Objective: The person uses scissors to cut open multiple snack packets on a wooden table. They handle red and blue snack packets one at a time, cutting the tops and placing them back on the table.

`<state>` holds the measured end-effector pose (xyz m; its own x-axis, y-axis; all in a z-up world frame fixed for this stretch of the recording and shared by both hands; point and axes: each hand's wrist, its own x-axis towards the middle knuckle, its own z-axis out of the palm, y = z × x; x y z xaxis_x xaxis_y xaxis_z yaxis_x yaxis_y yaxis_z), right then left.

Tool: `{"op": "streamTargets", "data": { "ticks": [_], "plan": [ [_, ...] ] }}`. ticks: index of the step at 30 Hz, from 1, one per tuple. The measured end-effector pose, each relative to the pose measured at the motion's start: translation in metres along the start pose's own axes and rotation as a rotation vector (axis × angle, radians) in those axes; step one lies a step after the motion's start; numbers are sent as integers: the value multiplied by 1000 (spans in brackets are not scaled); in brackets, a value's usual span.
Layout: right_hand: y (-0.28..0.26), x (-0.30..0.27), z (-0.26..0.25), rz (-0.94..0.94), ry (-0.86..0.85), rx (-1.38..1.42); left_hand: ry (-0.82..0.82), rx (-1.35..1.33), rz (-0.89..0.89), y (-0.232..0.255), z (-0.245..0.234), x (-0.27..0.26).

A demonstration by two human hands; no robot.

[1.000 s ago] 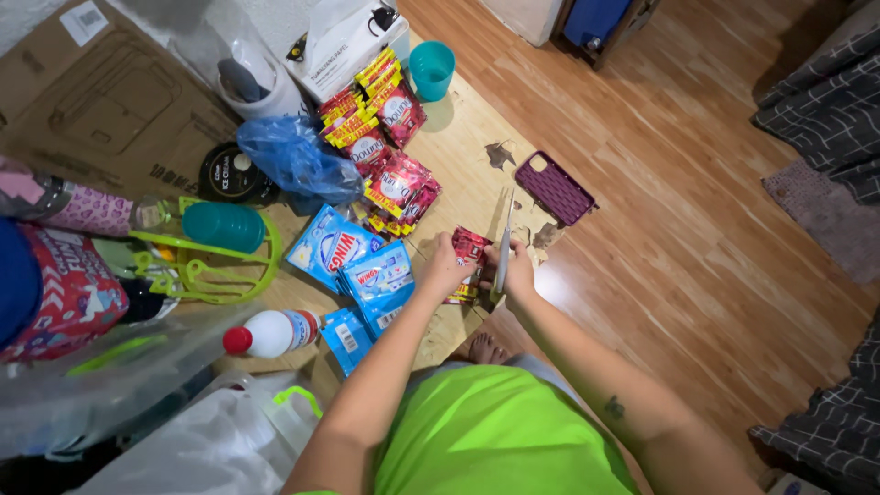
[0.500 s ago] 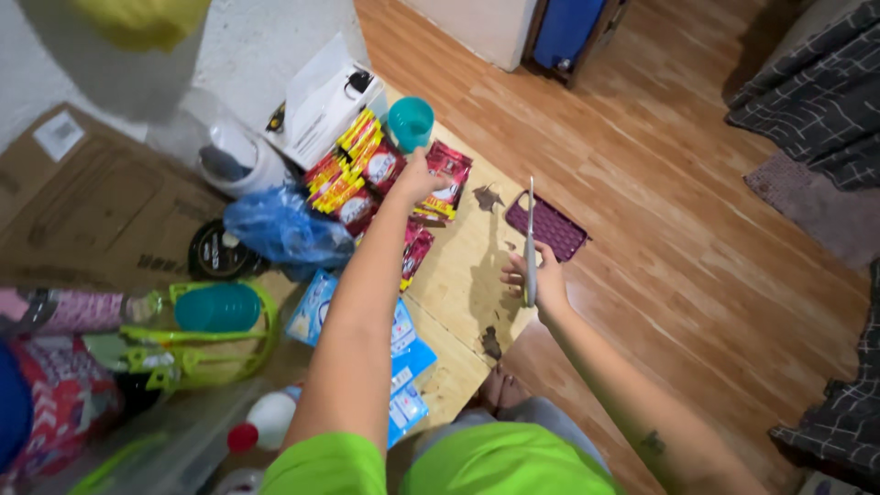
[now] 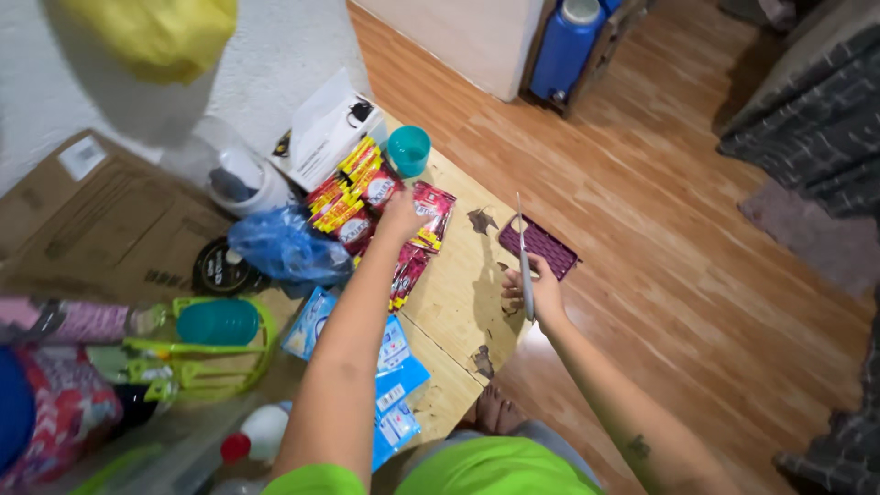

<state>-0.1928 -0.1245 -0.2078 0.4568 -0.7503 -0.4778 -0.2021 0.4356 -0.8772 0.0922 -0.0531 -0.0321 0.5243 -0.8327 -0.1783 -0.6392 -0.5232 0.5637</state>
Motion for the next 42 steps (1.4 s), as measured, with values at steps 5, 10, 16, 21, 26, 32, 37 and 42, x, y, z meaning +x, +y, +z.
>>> {"op": "streamTargets", "data": {
  "ticks": [5, 10, 16, 21, 26, 32, 37, 42],
  "plan": [
    [-16, -9, 5, -38, -105, -34, 41, -276, 153, -11, 8, -57],
    [-31, -33, 6, -18, -187, -135, 104, -492, 70, -34, 21, -128],
    [-30, -69, 5, -42, -282, -211, 571, -88, -216, -64, 64, -227],
    [-18, -94, 0, -8, -352, -217, 698, -102, -359, -67, 103, -280],
    [5, -100, -14, -20, -413, -227, 725, -153, -622, -56, 116, -300],
    [15, -115, -24, -22, -365, -227, 671, 268, -532, -46, 96, -335],
    [15, -116, -25, -36, -355, -262, 726, 7, -807, -60, 104, -353],
    [27, -115, -11, -12, -351, -204, 707, -82, -877, -79, 122, -365]
  ]
}}
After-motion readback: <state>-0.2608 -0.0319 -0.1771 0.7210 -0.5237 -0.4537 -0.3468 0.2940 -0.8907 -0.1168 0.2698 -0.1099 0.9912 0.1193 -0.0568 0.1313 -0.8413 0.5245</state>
